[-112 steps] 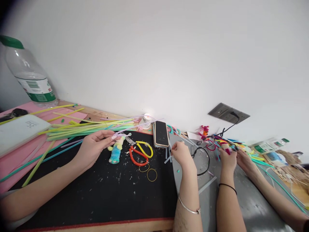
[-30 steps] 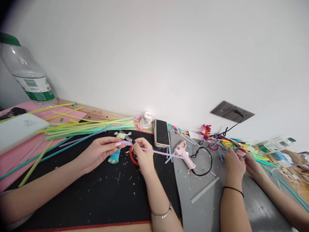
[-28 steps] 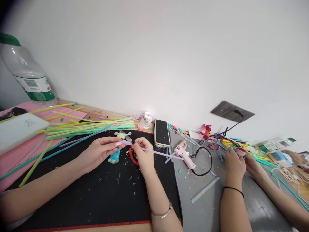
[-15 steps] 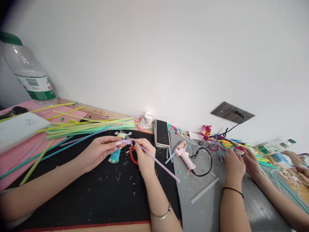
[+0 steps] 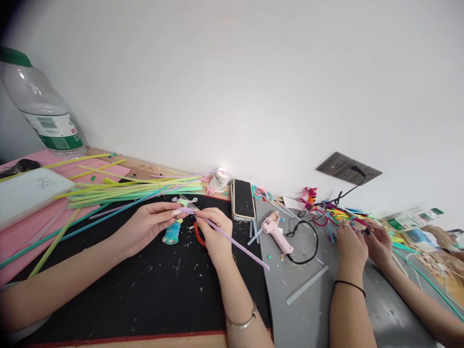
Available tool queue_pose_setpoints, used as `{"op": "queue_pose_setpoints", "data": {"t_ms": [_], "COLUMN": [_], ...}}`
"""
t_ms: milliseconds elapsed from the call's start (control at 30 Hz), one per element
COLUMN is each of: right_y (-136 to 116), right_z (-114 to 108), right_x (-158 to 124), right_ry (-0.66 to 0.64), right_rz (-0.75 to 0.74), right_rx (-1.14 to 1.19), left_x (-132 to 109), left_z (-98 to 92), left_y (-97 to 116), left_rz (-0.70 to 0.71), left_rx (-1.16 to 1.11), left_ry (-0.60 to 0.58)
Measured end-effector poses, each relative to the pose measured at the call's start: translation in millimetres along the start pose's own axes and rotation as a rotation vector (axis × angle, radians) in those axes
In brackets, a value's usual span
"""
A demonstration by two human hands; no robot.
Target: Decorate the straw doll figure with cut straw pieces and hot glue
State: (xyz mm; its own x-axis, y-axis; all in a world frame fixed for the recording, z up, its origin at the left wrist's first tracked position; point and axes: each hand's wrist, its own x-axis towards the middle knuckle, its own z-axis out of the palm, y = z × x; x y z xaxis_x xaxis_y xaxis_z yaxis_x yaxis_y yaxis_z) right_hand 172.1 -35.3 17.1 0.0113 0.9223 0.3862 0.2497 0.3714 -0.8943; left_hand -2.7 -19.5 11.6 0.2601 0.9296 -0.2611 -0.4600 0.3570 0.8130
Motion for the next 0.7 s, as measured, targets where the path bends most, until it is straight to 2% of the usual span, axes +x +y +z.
{"op": "queue_pose_setpoints", "data": {"t_ms": [367, 700], "right_y": [4.0, 2.4], "right_z": [2.3, 2.7], "right_x": [-2.8, -4.2], "right_ry": [0.044, 0.054], "right_rz": [-0.115, -0.166], "right_rx": [-0.063, -0.074], "left_x": [1.8, -0.1], "left_z": [1.0, 1.6], "left_y": [-0.5, 0.3], "left_rz": [-0.085, -0.124], "left_rx": [-0.096, -0.095], "left_ry": [0.013, 0.005]}}
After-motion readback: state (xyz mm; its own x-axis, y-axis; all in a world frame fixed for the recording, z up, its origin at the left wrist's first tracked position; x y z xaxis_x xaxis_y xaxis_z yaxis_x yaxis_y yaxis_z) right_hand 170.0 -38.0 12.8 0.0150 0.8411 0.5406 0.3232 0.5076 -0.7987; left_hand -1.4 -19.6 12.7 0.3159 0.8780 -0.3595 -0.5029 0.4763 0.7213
